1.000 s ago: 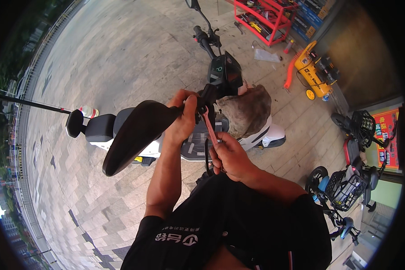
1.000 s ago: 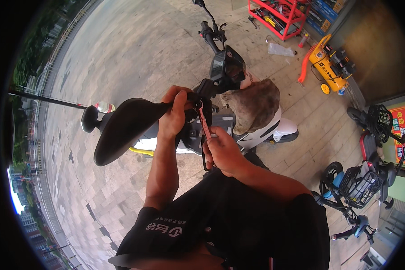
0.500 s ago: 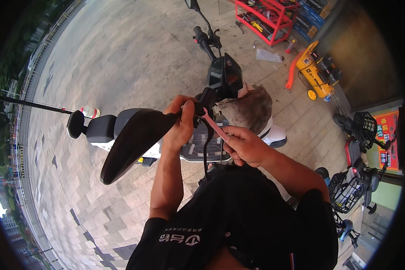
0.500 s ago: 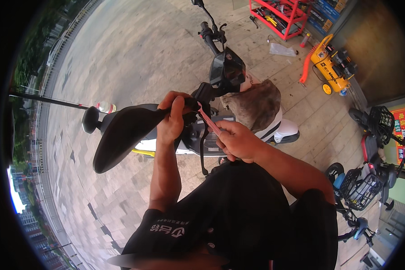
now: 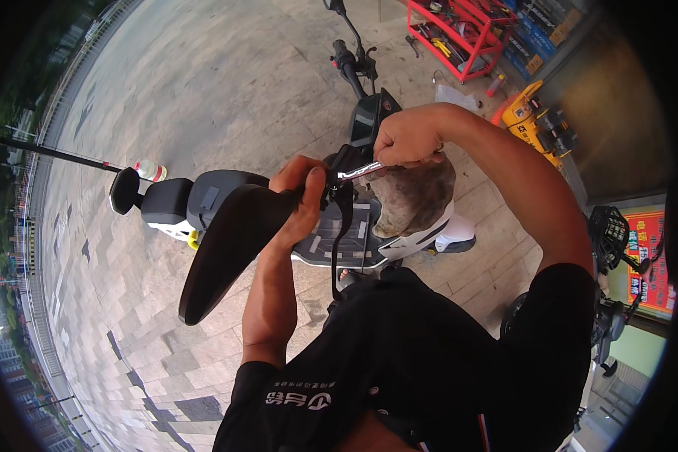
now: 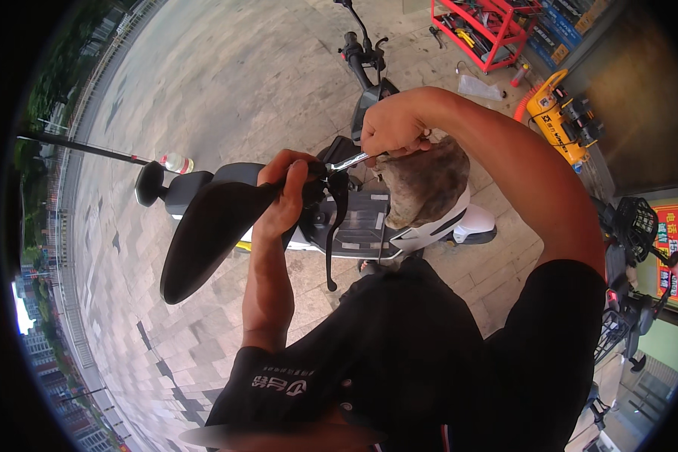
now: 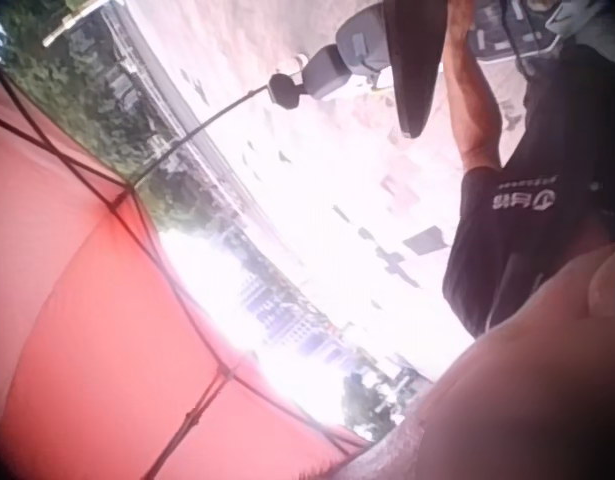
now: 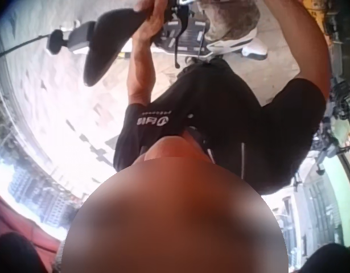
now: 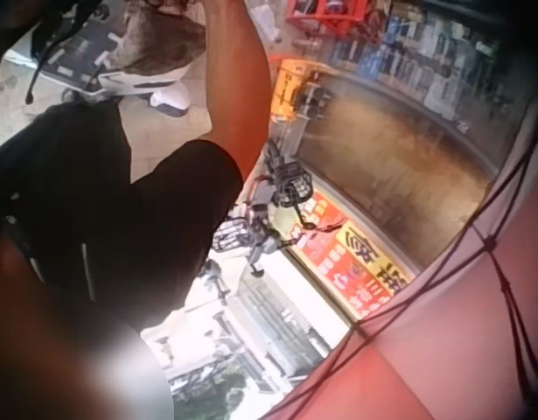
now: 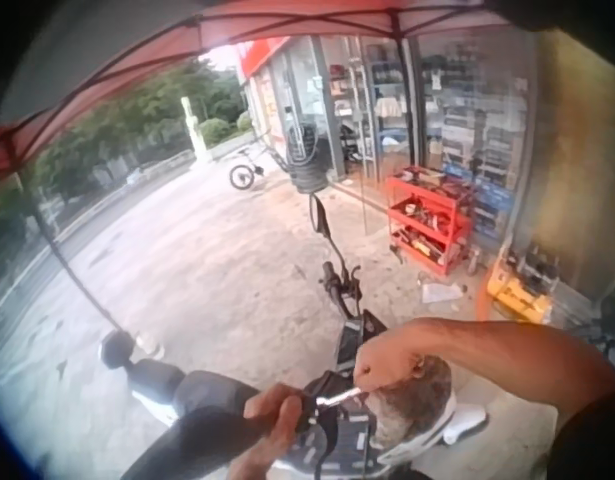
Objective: The person uses a screwdriver and wrench to adjust and tighten components on the handlebars of a white electric scooter. They remove and reattach a side mirror, then tighten the mirror mount and handlebar controls.
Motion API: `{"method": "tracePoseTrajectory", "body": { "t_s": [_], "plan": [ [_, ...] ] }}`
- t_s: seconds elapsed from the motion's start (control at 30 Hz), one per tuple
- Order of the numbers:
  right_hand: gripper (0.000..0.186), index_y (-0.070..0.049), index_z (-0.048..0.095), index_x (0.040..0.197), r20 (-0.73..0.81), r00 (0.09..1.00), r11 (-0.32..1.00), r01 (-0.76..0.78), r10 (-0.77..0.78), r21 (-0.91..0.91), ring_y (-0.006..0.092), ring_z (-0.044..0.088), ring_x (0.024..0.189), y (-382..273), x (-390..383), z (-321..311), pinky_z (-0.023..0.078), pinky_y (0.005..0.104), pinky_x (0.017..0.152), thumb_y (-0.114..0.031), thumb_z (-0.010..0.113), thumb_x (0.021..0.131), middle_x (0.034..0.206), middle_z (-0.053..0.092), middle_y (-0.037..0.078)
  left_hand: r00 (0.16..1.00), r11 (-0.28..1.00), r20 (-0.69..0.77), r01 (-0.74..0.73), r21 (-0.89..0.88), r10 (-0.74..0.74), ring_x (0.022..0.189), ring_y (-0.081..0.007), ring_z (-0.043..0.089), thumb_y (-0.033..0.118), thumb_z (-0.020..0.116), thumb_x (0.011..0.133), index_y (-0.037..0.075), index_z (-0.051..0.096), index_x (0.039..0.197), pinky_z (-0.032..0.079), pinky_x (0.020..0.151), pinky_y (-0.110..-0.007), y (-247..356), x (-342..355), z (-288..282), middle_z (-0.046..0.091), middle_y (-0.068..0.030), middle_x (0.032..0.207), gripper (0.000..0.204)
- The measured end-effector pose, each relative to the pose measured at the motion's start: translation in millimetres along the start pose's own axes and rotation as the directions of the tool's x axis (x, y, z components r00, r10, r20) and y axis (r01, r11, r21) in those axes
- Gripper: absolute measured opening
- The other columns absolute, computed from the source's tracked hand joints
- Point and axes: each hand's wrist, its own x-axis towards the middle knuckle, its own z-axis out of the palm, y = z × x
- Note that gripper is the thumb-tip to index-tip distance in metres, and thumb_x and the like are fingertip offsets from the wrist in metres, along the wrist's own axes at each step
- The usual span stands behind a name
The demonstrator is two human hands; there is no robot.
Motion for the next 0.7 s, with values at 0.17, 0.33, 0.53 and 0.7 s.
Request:
{"method": "tracePoseTrajectory", "body": {
  "t_s": [0.17,0.33,0.53,0.7],
  "plan": [
    [0.028,-0.005,0.067,0.103,-0.080,0.993,0.982,0.077,-0.092,-0.173,0.0167,0.058,0.057,5,-4,5,0.045,0.0323,0.053,-0.022,0.048,0.092,0.062,0.056,0.006,0.999,0.999,-0.011,0.035,-0.033,-0.035,0.084,-0.0152,0.064,0.016,0.049,0.098,-0.003,0.061,0.101,0.052,0.078,-0.028,-1,-3,3,0.067,-0.0101,0.089,0.023],
    [0.023,-0.001,0.063,0.105,-0.463,0.856,0.972,0.226,-0.232,-0.069,0.0175,0.055,0.061,27,-38,69,0.045,0.0332,0.061,-0.012,0.047,0.093,0.069,0.056,0.007,0.999,0.997,-0.004,0.032,-0.077,-0.033,0.089,-0.0155,0.063,0.018,0.048,0.098,-0.003,0.060,0.105,0.052,0.082,-0.030,-3,-5,4,0.065,-0.0100,0.093,0.025],
    [0.027,0.001,0.051,0.121,-0.475,0.880,0.583,0.385,0.002,0.715,0.0079,0.048,0.049,13,7,191,0.043,0.0245,0.045,-0.009,0.038,0.099,0.068,0.052,0.002,0.999,0.986,-0.049,-0.028,-0.166,0.020,0.071,-0.0145,0.056,0.015,0.053,0.096,0.002,0.063,0.101,0.044,0.065,-0.027,0,-1,9,0.061,-0.0083,0.080,0.017],
    [0.029,0.000,0.047,0.126,-0.571,0.819,0.326,0.528,0.046,0.784,0.0081,0.045,0.048,-15,33,225,0.046,0.0265,0.046,-0.012,0.038,0.101,0.065,0.047,0.002,0.997,0.984,0.048,0.067,-0.167,-0.060,0.090,-0.0153,0.062,0.017,0.046,0.100,-0.003,0.060,0.108,0.052,0.083,-0.029,1,-4,5,0.063,-0.0100,0.097,0.026]
  ]
}}
